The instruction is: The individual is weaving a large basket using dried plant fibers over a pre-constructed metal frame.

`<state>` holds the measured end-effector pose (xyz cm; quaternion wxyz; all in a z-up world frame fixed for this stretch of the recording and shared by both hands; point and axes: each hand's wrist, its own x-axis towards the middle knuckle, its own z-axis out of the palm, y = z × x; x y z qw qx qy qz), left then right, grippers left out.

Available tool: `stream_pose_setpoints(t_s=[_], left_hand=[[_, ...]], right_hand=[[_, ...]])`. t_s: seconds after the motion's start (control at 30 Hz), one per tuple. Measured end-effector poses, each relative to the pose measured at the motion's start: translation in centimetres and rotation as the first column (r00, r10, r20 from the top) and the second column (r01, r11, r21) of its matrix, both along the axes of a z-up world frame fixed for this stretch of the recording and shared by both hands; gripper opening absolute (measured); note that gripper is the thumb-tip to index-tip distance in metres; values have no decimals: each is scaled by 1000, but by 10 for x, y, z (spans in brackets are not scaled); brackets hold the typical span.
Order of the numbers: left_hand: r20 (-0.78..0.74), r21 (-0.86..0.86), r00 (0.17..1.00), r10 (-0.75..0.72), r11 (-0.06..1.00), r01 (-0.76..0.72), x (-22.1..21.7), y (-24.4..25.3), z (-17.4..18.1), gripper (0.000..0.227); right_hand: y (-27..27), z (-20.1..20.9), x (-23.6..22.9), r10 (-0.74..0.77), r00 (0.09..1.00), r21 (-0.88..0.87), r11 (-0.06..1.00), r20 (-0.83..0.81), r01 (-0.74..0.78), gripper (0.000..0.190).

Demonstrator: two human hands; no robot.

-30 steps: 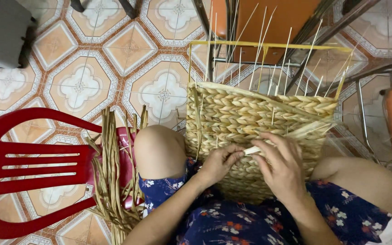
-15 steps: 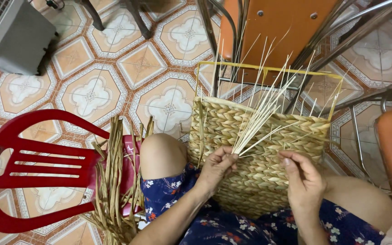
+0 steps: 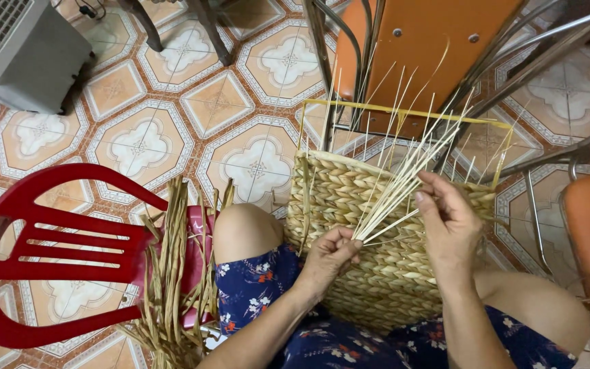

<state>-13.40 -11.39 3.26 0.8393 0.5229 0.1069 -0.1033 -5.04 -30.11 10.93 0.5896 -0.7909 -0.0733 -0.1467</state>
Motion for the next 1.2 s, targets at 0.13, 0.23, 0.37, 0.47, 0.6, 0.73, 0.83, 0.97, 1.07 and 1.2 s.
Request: stream_pose_setpoints(t_s=[0.13,0.23,0.37,0.47,0.6,0.73,0.83,0.97,1.07,1.2], left_hand=[[1,-4,1000,-7,1000,7,-1,-1,4,4],[6,-25,1000,5,1000,-5,-1,-1,0,5],[45,-41,999,2,999,-1,-1,-2,-3,6],[47,-26,999,3,1000,-2,-1,-2,-5,6],[55,-30,998,2,1000,0,-2,-2,-5,6],[54,-22,998,10,1000,-8,-2,0,-9,7],[44,-30,999,12,999,-11,-4,0,-10,7],[62,-46,998,17,999,-14,-6,-1,-10,7],[44,-68,999,17,998,-14,-7,-2,-10,7],[59,-84,998,13,996,-8,-8,-1,-14,7]], right_hand=[[0,-7,5,11,999,-68,998,38,-8,19],[-2,-10,9,7,999,-96,995,34,-3,11],[-2,-5,11,15,1000,-103,995,0,-14,5],[0,-1,10,37,998,-84,996,-43,-41,7],[-1,-15,11,45,999,-108,993,-1,-45,5],[3,-6,9,48,999,-62,997,-17,-49,6],[8,2,8,84,996,72,994,-30,-81,12],[11,5,10,20,998,121,993,-64,-12,18],[10,3,12,69,993,184,982,-97,-50,21],[11,2,17,107,959,280,960,-261,-31,35]])
